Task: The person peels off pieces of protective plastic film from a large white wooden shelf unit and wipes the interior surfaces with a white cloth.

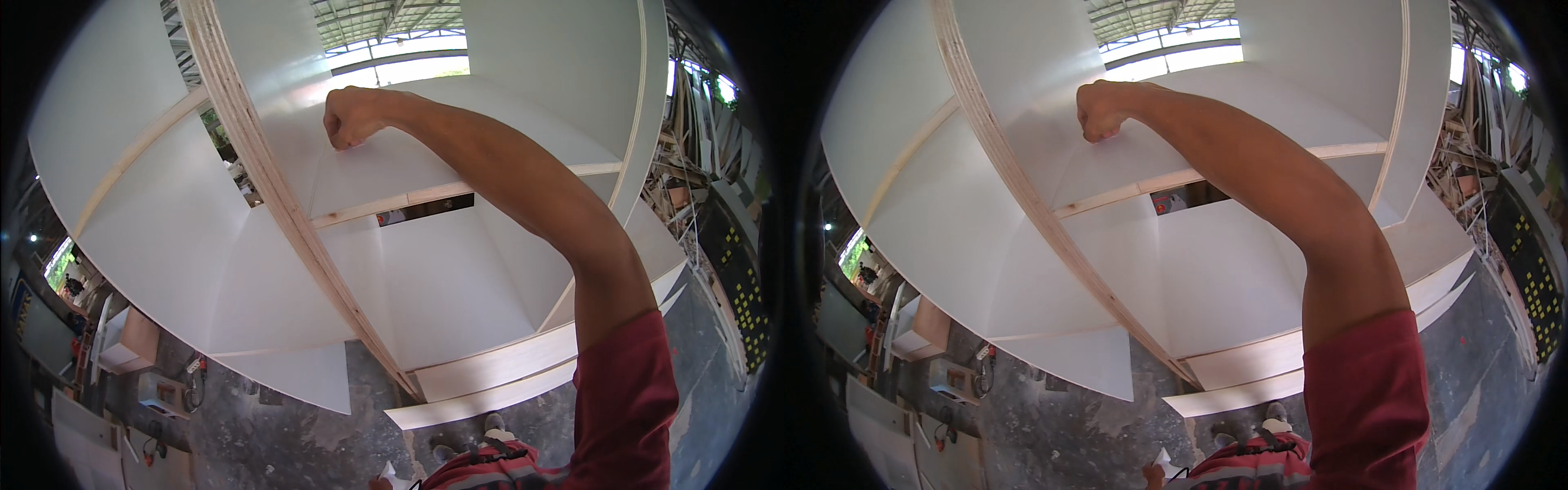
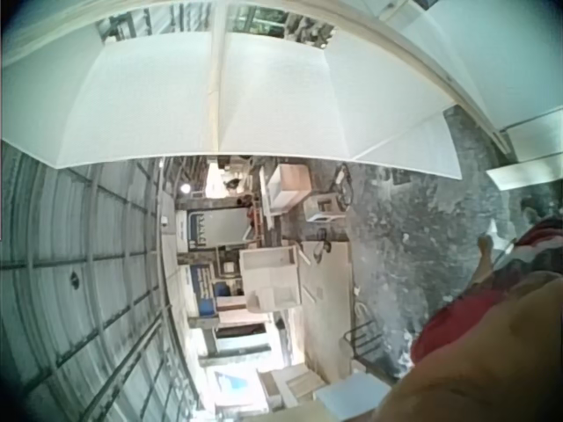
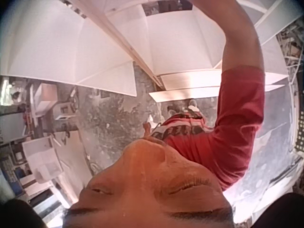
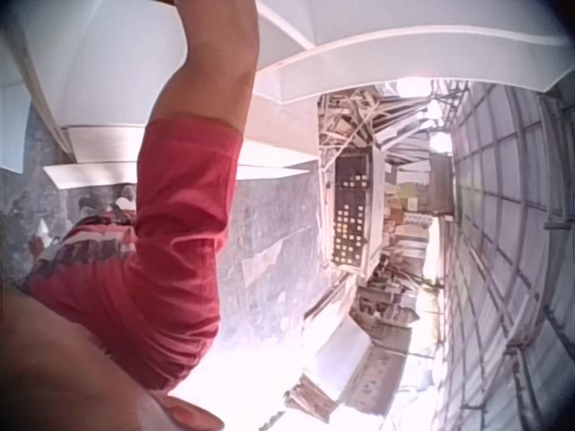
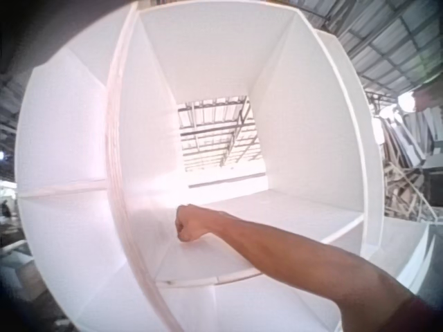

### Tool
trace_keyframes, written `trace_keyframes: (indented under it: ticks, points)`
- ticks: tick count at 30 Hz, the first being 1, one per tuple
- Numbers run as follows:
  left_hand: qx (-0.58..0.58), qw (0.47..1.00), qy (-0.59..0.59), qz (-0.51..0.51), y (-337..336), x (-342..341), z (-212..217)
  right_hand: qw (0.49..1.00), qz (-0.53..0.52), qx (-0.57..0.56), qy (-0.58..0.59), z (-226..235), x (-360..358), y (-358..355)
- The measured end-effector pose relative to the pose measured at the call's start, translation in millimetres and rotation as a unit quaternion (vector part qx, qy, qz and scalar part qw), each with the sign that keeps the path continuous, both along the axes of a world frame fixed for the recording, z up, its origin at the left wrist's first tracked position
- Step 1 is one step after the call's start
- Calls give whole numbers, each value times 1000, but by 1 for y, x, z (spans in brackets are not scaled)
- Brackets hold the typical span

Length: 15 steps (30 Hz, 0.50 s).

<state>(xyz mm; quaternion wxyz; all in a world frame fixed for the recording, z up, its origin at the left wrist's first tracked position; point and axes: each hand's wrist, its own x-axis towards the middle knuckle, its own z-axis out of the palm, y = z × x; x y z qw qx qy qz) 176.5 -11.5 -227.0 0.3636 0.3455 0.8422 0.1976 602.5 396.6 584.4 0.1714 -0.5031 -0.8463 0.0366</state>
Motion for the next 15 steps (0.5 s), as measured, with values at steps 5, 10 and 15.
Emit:
trace_keyframes:
  ticks: [5, 10, 15]
  points:
    - [36, 998, 14, -42, 22, -2, -6, 997, 4, -37, 69, -1, 22, -3]
    - [55, 996, 35, -66, 27, -1, -12, 998, 37, -32, 35, -1, 16, -5]
    - [66, 991, 58, -99, 24, -1, -15, 998, 13, 30, -57, -1, 4, -10]
